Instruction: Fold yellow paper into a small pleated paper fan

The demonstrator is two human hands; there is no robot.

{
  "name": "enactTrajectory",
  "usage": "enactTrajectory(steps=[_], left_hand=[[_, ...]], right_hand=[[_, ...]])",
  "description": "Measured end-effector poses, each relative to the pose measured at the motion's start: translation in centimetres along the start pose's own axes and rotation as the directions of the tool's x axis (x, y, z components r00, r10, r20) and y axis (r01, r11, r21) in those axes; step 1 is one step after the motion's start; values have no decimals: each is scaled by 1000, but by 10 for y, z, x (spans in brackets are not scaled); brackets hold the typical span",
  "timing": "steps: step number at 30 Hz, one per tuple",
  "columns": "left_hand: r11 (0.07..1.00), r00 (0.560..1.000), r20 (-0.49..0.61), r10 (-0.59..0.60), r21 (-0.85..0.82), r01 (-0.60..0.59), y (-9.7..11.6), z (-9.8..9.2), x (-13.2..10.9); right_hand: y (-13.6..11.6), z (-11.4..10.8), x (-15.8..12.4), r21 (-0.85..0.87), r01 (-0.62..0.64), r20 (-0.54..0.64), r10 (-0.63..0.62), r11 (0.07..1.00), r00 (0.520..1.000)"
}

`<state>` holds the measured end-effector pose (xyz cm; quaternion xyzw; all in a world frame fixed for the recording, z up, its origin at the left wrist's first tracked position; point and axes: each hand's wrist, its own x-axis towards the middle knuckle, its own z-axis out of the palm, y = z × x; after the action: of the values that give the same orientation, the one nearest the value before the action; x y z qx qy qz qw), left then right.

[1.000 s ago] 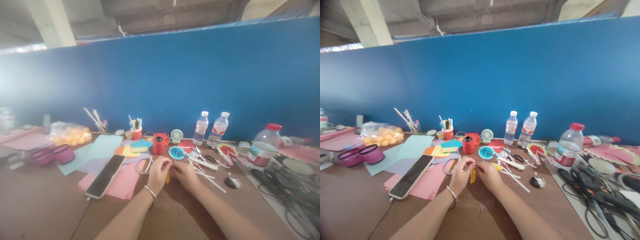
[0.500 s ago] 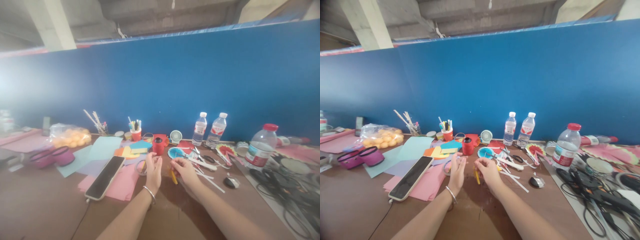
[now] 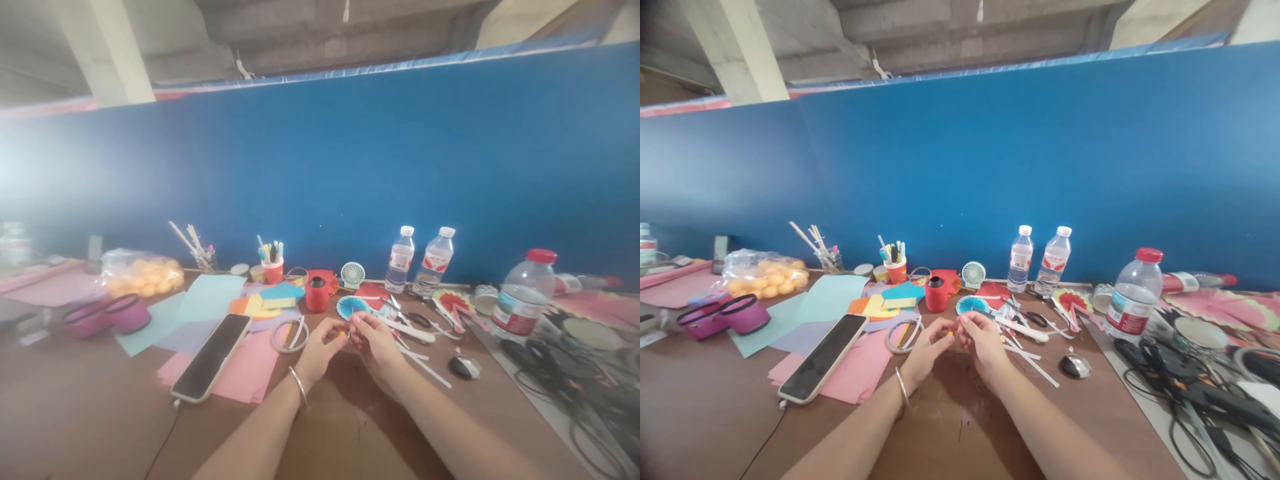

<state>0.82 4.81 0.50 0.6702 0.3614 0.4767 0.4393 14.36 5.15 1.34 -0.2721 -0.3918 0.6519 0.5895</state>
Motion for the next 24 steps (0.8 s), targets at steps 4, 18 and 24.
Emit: enactTrajectory(steps=[4,18,24], left_hand=[[998,999,-12,47,39,-46,-1,-4,1],[919,985,-117,129,387,-74,-6,-5,2],[783,972,-43,231,601,-159,0,-2,0]], right_hand=[[1,-6,4,-37,40,-52,-42,999,998],[1,-36,14,-555,212,-369,-466,805,804],[3,-19,1,-798,445,365,-261,406,894]])
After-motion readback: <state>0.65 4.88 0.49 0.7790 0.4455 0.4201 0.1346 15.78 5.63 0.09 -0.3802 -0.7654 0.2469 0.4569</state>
